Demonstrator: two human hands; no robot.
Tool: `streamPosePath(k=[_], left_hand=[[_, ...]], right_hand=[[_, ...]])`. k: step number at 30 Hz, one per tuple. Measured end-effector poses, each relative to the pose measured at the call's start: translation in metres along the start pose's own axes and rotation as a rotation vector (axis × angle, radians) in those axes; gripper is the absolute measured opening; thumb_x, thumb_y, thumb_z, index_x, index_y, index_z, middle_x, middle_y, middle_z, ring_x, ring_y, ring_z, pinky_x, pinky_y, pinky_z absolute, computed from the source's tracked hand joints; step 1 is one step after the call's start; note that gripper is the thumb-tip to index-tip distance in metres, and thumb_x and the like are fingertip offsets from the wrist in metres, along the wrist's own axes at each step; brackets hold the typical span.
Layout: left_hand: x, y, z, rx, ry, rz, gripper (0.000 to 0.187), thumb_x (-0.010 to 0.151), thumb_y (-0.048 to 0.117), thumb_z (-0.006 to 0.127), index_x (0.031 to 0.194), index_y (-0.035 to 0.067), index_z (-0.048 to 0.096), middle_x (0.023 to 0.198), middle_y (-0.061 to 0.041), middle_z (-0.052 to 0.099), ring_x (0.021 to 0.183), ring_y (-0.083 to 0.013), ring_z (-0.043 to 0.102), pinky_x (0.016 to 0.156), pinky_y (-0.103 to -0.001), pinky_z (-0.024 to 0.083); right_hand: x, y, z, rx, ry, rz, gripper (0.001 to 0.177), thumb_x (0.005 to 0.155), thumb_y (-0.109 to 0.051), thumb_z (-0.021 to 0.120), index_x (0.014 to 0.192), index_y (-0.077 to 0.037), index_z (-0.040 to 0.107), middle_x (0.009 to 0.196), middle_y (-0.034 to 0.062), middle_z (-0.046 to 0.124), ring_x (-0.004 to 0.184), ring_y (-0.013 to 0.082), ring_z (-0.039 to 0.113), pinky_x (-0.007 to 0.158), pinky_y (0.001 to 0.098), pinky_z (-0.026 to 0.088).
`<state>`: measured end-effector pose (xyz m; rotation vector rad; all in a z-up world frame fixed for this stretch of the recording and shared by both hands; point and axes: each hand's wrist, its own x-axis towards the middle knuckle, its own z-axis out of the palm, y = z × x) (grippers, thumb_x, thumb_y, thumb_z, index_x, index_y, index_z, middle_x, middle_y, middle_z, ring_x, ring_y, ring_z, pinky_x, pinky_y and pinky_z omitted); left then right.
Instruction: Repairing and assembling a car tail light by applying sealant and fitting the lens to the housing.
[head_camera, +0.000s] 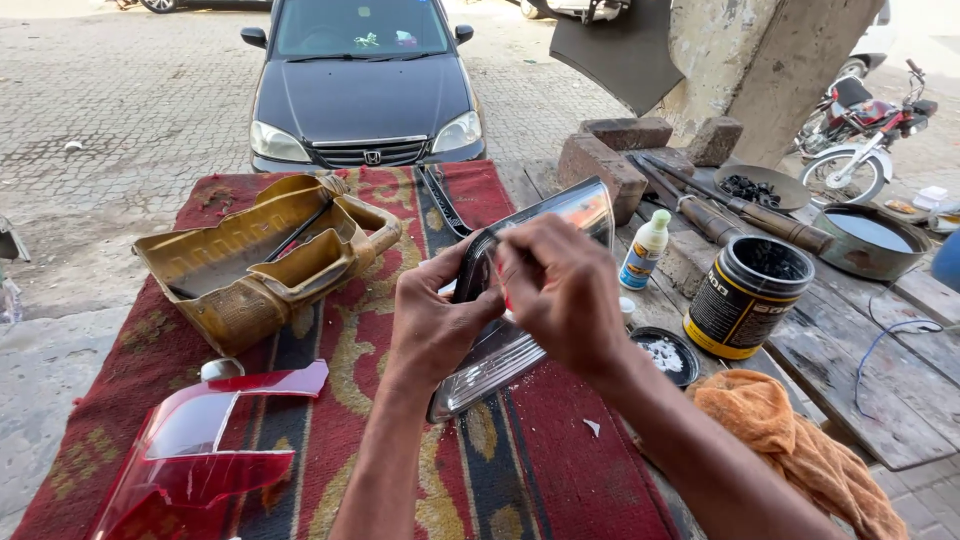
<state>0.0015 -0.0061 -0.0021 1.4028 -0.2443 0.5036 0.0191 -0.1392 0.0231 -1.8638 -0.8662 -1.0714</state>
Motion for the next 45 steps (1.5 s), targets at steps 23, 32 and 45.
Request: streamPosePath(k=[23, 32, 45], left_hand=[[-0.004, 0.011, 0.005, 0.026, -0.008, 0.001, 0.056, 0.070, 0.005, 0.079, 0.125, 0.006, 0.072, 0.086, -0.016, 0.076, 0.082, -0.0143, 0.066, 0.069, -0.033, 0.066], [-0.002, 0.001, 0.002, 0.033, -0.011, -0.006, 0.053, 0.073, 0.007, 0.078, 0.125, 0.005, 0.071, 0.086, -0.015, 0.076, 0.081, -0.0135, 0.065, 0.070, -0.032, 0.066], [0.002, -0.011, -0.001, 0.004, -0.040, 0.018, 0.062, 0.065, -0.002, 0.079, 0.127, 0.001, 0.070, 0.087, -0.017, 0.075, 0.082, -0.0135, 0.064, 0.070, -0.032, 0.065]], right_hand=[[-0.004, 0.002, 0.003, 0.014, 0.089, 0.011, 0.004, 0.089, 0.003, 0.071, 0.088, 0.001, 0.075, 0.079, 0.0140, 0.070, 0.063, 0.0296, 0.069, 0.055, 0.0362, 0.055], [-0.007, 0.008, 0.004, -0.044, 0.144, -0.035, 0.004, 0.091, -0.001, 0.073, 0.088, -0.004, 0.073, 0.081, 0.0094, 0.069, 0.065, 0.0295, 0.069, 0.060, 0.0354, 0.056], [-0.011, 0.030, 0.013, 0.001, 0.177, -0.032, 0.004, 0.091, 0.003, 0.072, 0.088, 0.000, 0.072, 0.080, 0.0160, 0.069, 0.069, 0.0373, 0.069, 0.058, 0.0404, 0.055]])
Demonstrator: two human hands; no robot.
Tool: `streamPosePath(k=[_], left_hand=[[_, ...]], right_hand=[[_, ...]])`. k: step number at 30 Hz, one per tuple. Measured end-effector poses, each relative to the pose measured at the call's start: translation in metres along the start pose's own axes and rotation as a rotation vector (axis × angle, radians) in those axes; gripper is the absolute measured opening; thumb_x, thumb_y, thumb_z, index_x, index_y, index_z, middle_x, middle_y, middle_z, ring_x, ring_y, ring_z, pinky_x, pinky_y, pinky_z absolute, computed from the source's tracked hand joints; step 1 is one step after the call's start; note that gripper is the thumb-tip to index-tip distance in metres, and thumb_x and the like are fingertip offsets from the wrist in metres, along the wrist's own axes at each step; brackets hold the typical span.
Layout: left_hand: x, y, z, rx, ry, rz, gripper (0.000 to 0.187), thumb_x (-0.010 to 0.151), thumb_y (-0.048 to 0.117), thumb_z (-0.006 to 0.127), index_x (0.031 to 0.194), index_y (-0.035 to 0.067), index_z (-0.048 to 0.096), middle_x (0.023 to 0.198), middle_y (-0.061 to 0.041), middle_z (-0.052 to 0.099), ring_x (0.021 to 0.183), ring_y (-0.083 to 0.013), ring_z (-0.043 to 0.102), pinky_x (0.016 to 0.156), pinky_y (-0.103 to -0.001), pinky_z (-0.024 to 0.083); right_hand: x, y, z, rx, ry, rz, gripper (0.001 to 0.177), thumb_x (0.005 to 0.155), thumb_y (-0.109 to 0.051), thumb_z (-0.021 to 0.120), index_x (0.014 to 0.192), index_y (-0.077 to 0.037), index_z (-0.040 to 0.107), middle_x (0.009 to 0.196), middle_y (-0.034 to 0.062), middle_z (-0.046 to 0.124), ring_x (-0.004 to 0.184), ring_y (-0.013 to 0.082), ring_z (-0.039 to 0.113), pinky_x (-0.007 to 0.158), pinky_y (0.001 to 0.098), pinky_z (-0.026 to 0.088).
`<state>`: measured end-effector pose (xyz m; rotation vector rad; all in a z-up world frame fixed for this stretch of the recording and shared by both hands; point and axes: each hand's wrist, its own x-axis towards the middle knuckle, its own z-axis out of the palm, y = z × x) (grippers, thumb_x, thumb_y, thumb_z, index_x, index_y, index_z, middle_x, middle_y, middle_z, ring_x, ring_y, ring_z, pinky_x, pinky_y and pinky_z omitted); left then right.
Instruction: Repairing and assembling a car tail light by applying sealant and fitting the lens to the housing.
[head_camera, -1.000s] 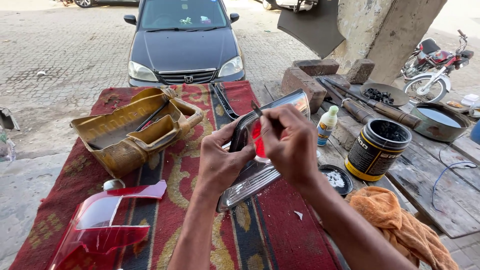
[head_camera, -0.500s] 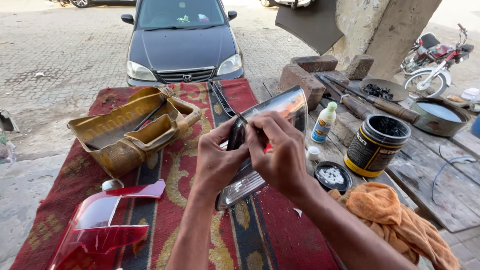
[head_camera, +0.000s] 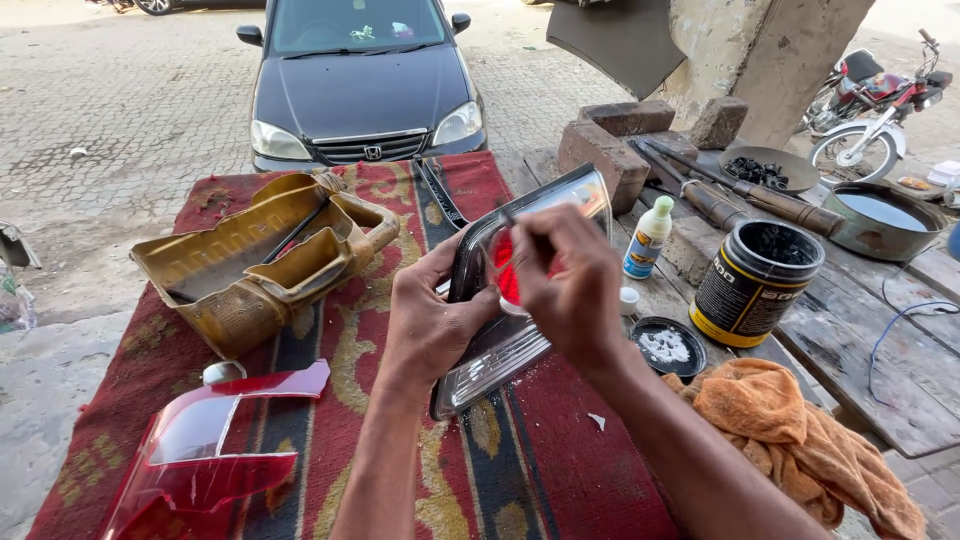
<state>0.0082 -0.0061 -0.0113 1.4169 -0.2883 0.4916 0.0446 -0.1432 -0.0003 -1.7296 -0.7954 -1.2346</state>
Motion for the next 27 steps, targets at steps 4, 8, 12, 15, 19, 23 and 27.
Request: streamPosePath(k=[4, 8, 12, 15, 19, 23, 27], left_hand=[[-0.003, 0.014, 0.003, 0.006, 0.006, -0.009, 0.062, 0.065, -0.003, 0.077, 0.127, 0.002, 0.070, 0.089, -0.016, 0.075, 0.082, -0.0138, 0.064, 0.070, -0.032, 0.065], [0.001, 0.015, 0.003, 0.046, -0.009, 0.037, 0.063, 0.066, -0.002, 0.076, 0.128, 0.001, 0.069, 0.091, -0.019, 0.075, 0.084, -0.0165, 0.066, 0.069, -0.035, 0.066], [0.002, -0.001, 0.000, 0.006, 0.022, 0.020, 0.059, 0.066, -0.002, 0.082, 0.124, 0.001, 0.071, 0.087, -0.015, 0.076, 0.080, -0.0118, 0.066, 0.068, -0.029, 0.065], [-0.003, 0.021, 0.005, 0.018, 0.023, 0.014, 0.059, 0.066, -0.003, 0.077, 0.125, 0.000, 0.070, 0.086, -0.013, 0.074, 0.079, -0.0116, 0.064, 0.067, -0.028, 0.064], [0.000, 0.000, 0.001, 0.026, 0.018, 0.013, 0.056, 0.068, -0.001, 0.080, 0.123, 0.002, 0.072, 0.085, -0.012, 0.074, 0.080, -0.0095, 0.063, 0.065, -0.025, 0.064], [0.002, 0.000, 0.000, 0.020, 0.042, 0.020, 0.056, 0.067, -0.002, 0.080, 0.122, -0.001, 0.071, 0.084, -0.013, 0.074, 0.077, -0.0101, 0.063, 0.065, -0.026, 0.064], [-0.003, 0.016, 0.008, 0.024, 0.041, 0.010, 0.057, 0.065, -0.003, 0.080, 0.122, -0.001, 0.071, 0.083, -0.012, 0.073, 0.075, -0.0101, 0.063, 0.065, -0.026, 0.064]], right_hand=[[-0.004, -0.012, -0.001, -0.003, 0.020, 0.027, 0.005, 0.093, 0.000, 0.071, 0.089, -0.002, 0.073, 0.081, 0.0114, 0.069, 0.066, 0.0261, 0.068, 0.059, 0.0330, 0.055], [0.001, -0.016, -0.002, 0.043, 0.000, 0.019, 0.004, 0.091, 0.003, 0.072, 0.089, 0.000, 0.074, 0.081, 0.0122, 0.070, 0.066, 0.0263, 0.069, 0.059, 0.0333, 0.056], [-0.004, -0.015, 0.005, 0.071, -0.052, -0.018, 0.006, 0.090, 0.003, 0.073, 0.089, -0.003, 0.075, 0.078, 0.0098, 0.068, 0.063, 0.0236, 0.066, 0.056, 0.0338, 0.055], [-0.002, -0.004, 0.001, 0.007, -0.012, 0.016, 0.003, 0.090, 0.001, 0.072, 0.091, -0.001, 0.073, 0.080, 0.0124, 0.067, 0.069, 0.0339, 0.069, 0.059, 0.0382, 0.055], [-0.001, -0.013, 0.000, -0.036, -0.072, -0.026, 0.004, 0.091, -0.004, 0.073, 0.088, -0.006, 0.072, 0.078, 0.0093, 0.066, 0.067, 0.0309, 0.067, 0.060, 0.0407, 0.055], [0.001, -0.014, 0.002, -0.001, -0.017, 0.003, 0.004, 0.091, -0.003, 0.071, 0.089, -0.005, 0.072, 0.079, 0.0092, 0.066, 0.069, 0.0304, 0.068, 0.061, 0.0364, 0.055], [0.011, -0.011, -0.010, -0.008, 0.017, 0.036, 0.002, 0.092, -0.003, 0.070, 0.090, -0.004, 0.071, 0.078, 0.0118, 0.065, 0.069, 0.0347, 0.069, 0.062, 0.0359, 0.056]])
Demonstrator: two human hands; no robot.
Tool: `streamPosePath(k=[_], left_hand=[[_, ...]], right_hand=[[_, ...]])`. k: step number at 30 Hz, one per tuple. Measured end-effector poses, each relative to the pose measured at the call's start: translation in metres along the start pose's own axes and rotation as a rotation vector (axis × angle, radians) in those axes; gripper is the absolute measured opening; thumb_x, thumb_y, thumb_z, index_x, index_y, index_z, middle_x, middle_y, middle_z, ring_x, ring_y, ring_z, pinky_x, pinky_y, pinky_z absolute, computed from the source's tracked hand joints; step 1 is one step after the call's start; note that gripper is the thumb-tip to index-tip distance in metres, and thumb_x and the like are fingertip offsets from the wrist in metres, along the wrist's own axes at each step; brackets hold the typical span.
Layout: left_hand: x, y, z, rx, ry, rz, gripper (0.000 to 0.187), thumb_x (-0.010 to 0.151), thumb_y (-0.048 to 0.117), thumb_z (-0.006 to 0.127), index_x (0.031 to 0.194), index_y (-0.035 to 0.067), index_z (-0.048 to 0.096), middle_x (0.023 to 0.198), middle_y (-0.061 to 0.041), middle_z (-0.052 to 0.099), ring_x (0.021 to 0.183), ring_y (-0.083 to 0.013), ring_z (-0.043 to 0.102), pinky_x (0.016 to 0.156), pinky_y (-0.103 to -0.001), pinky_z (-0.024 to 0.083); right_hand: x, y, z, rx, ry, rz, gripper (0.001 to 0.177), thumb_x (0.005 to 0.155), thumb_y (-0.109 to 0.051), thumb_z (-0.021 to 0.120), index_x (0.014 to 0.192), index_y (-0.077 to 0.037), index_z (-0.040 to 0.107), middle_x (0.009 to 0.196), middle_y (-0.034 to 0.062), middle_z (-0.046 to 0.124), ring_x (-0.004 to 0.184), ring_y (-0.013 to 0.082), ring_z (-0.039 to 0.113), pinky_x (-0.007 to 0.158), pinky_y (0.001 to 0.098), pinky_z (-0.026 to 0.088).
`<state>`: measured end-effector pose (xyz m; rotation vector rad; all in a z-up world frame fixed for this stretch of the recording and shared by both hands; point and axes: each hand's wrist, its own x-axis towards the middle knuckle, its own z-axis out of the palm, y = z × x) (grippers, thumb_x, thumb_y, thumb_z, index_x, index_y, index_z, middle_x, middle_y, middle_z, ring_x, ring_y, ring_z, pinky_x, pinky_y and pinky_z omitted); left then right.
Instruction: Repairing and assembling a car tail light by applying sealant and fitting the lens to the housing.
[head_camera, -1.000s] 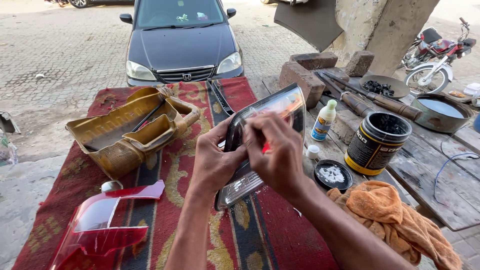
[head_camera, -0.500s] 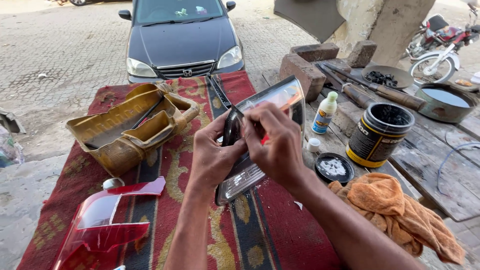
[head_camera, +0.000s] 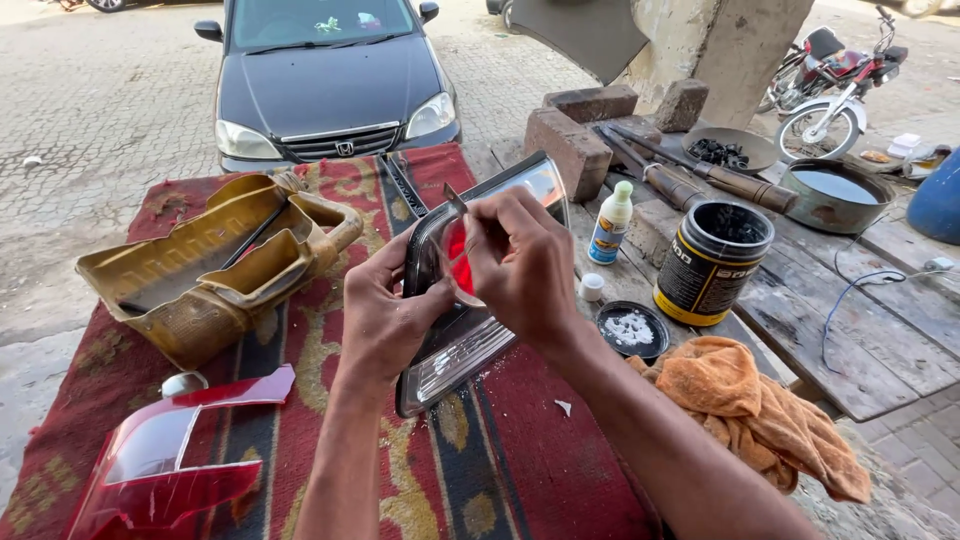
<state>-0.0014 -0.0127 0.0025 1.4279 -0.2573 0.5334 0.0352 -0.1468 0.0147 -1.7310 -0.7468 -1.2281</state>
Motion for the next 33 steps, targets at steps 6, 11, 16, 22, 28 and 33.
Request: streamPosePath(k=[6, 11, 16, 22, 28, 33], left_hand=[[-0.001, 0.002, 0.005, -0.015, 0.007, -0.024, 0.059, 0.065, -0.005, 0.077, 0.123, -0.002, 0.071, 0.086, -0.011, 0.073, 0.078, -0.0101, 0.063, 0.067, -0.026, 0.064], [0.003, -0.016, -0.004, -0.017, -0.027, 0.004, 0.059, 0.067, -0.004, 0.077, 0.126, 0.001, 0.070, 0.084, -0.007, 0.070, 0.076, -0.0082, 0.062, 0.065, -0.024, 0.063], [0.002, -0.020, -0.011, -0.015, -0.044, 0.021, 0.058, 0.073, 0.000, 0.076, 0.130, 0.003, 0.067, 0.088, -0.006, 0.070, 0.077, -0.0079, 0.062, 0.066, -0.025, 0.062], [0.004, -0.015, -0.011, -0.094, 0.030, -0.040, 0.066, 0.068, 0.004, 0.090, 0.129, 0.002, 0.067, 0.089, -0.010, 0.071, 0.074, -0.0142, 0.067, 0.064, -0.031, 0.064], [0.008, -0.012, -0.015, -0.098, 0.036, -0.100, 0.064, 0.068, 0.009, 0.092, 0.128, 0.003, 0.069, 0.087, -0.009, 0.071, 0.072, -0.0155, 0.068, 0.064, -0.032, 0.065], [0.009, -0.018, -0.015, -0.044, 0.038, -0.099, 0.060, 0.066, 0.016, 0.096, 0.121, 0.005, 0.073, 0.086, -0.008, 0.070, 0.074, -0.0144, 0.067, 0.069, -0.033, 0.064]], right_hand=[[-0.004, 0.015, 0.008, 0.006, -0.057, -0.016, 0.005, 0.091, -0.005, 0.069, 0.089, -0.007, 0.073, 0.074, 0.0111, 0.062, 0.067, 0.0336, 0.067, 0.059, 0.0429, 0.054], [-0.005, 0.006, 0.010, 0.028, -0.070, -0.029, 0.005, 0.091, -0.002, 0.069, 0.089, -0.005, 0.073, 0.077, 0.0092, 0.066, 0.067, 0.0313, 0.069, 0.059, 0.0368, 0.055], [-0.005, -0.002, 0.008, 0.054, -0.073, -0.003, 0.004, 0.092, -0.004, 0.069, 0.090, -0.006, 0.072, 0.077, 0.0113, 0.065, 0.069, 0.0344, 0.069, 0.058, 0.0389, 0.055], [-0.003, 0.014, 0.003, 0.104, -0.157, 0.114, 0.005, 0.091, -0.005, 0.072, 0.095, -0.004, 0.075, 0.080, 0.0167, 0.068, 0.074, 0.0360, 0.072, 0.056, 0.0387, 0.058], [0.004, 0.029, -0.003, 0.152, -0.127, 0.251, 0.006, 0.090, -0.003, 0.076, 0.095, -0.004, 0.079, 0.080, 0.0119, 0.071, 0.074, 0.0225, 0.073, 0.060, 0.0313, 0.059], [0.002, 0.035, 0.002, 0.151, -0.186, 0.314, 0.009, 0.091, -0.004, 0.076, 0.099, -0.005, 0.081, 0.086, 0.0140, 0.073, 0.078, 0.0260, 0.074, 0.065, 0.0330, 0.061]])
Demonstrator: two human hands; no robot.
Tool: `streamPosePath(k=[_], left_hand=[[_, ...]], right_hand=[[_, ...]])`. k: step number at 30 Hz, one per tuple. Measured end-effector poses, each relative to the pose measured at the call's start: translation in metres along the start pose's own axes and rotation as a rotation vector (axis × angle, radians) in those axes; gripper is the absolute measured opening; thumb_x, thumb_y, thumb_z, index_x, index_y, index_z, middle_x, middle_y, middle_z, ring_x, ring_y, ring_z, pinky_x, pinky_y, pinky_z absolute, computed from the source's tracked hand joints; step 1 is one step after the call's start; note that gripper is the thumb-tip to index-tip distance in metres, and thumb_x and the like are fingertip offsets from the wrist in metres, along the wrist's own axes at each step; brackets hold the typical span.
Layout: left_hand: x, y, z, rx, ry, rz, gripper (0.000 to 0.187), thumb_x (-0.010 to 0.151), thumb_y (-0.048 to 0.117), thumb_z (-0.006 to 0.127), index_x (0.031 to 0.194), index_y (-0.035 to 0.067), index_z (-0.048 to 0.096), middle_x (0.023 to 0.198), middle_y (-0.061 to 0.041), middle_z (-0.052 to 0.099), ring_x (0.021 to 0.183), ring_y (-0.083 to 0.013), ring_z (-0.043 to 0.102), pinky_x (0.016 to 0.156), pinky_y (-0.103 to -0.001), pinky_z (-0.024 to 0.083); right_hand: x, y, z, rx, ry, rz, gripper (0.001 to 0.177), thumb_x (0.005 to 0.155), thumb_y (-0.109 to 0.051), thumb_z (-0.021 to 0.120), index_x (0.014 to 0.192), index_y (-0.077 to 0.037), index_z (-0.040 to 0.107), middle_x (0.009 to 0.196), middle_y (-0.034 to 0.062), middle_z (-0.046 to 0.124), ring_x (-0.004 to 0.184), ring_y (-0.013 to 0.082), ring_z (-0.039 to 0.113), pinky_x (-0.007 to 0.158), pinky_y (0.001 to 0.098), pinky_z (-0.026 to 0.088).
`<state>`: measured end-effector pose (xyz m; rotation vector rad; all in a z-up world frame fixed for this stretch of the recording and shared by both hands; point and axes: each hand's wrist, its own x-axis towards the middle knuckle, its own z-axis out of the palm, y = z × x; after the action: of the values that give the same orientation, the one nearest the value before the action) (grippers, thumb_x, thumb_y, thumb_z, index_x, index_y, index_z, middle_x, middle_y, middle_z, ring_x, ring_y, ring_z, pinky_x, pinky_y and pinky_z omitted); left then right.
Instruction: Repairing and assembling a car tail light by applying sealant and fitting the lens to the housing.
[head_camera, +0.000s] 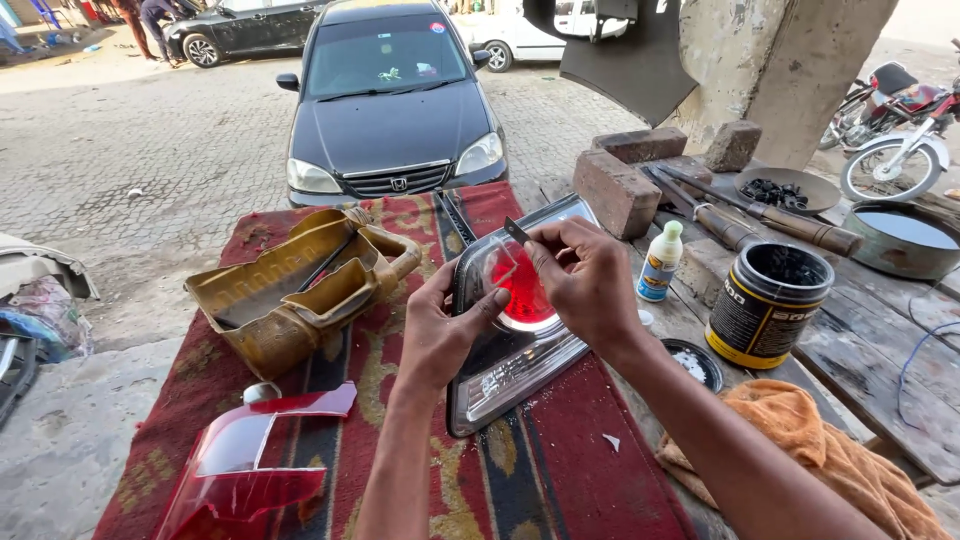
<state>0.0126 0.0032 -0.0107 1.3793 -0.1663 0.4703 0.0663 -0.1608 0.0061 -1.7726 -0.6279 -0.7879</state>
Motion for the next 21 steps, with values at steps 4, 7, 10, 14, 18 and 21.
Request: streamPosePath(k=[4, 7, 10, 14, 18, 21], left_hand=[[0.004, 0.002, -0.001, 0.011, 0.021, 0.015, 0.057, 0.068, 0.020, 0.095, 0.118, 0.004, 0.074, 0.084, -0.009, 0.070, 0.073, -0.0144, 0.067, 0.068, -0.032, 0.064], [0.009, -0.001, 0.000, 0.047, 0.038, 0.027, 0.046, 0.075, 0.026, 0.092, 0.113, 0.004, 0.075, 0.083, -0.008, 0.071, 0.074, -0.0134, 0.067, 0.066, -0.031, 0.063], [0.014, 0.000, 0.002, 0.129, 0.028, 0.067, 0.043, 0.078, 0.030, 0.090, 0.109, 0.003, 0.075, 0.081, -0.011, 0.069, 0.073, -0.0149, 0.066, 0.064, -0.035, 0.062], [0.020, -0.006, 0.006, 0.280, 0.061, 0.092, 0.048, 0.071, 0.035, 0.093, 0.100, 0.002, 0.073, 0.075, -0.015, 0.067, 0.072, -0.0189, 0.066, 0.063, -0.039, 0.058], [0.017, 0.004, 0.006, 0.295, 0.113, 0.117, 0.046, 0.067, 0.030, 0.095, 0.094, 0.001, 0.072, 0.071, -0.012, 0.066, 0.068, -0.0163, 0.062, 0.062, -0.035, 0.057], [0.008, 0.024, 0.005, 0.296, 0.219, 0.142, 0.042, 0.072, 0.028, 0.092, 0.092, -0.001, 0.071, 0.069, -0.016, 0.064, 0.067, -0.0179, 0.062, 0.060, -0.035, 0.056]], right_hand=[[0.006, -0.010, 0.001, 0.003, -0.001, 0.017, 0.010, 0.092, -0.004, 0.075, 0.100, -0.004, 0.080, 0.088, 0.0144, 0.073, 0.080, 0.0258, 0.075, 0.065, 0.0322, 0.061], [0.008, -0.013, 0.003, 0.017, -0.008, 0.041, 0.011, 0.091, -0.004, 0.075, 0.101, -0.003, 0.081, 0.088, 0.0161, 0.074, 0.081, 0.0280, 0.076, 0.065, 0.0345, 0.061], [0.010, -0.018, 0.003, 0.029, -0.015, 0.063, 0.013, 0.090, -0.003, 0.076, 0.102, -0.001, 0.080, 0.088, 0.0189, 0.073, 0.083, 0.0303, 0.076, 0.065, 0.0365, 0.061], [0.012, -0.024, -0.001, 0.022, -0.036, 0.056, 0.012, 0.088, -0.002, 0.076, 0.099, -0.001, 0.080, 0.085, 0.0201, 0.072, 0.083, 0.0321, 0.075, 0.065, 0.0384, 0.061], [0.012, -0.031, -0.006, 0.057, -0.022, 0.094, 0.011, 0.089, -0.002, 0.076, 0.099, -0.003, 0.080, 0.084, 0.0150, 0.074, 0.082, 0.0218, 0.074, 0.067, 0.0336, 0.060], [0.009, -0.031, -0.012, 0.134, -0.004, 0.148, 0.011, 0.090, -0.005, 0.076, 0.100, -0.003, 0.079, 0.082, 0.0119, 0.073, 0.082, 0.0140, 0.069, 0.068, 0.0318, 0.060]])
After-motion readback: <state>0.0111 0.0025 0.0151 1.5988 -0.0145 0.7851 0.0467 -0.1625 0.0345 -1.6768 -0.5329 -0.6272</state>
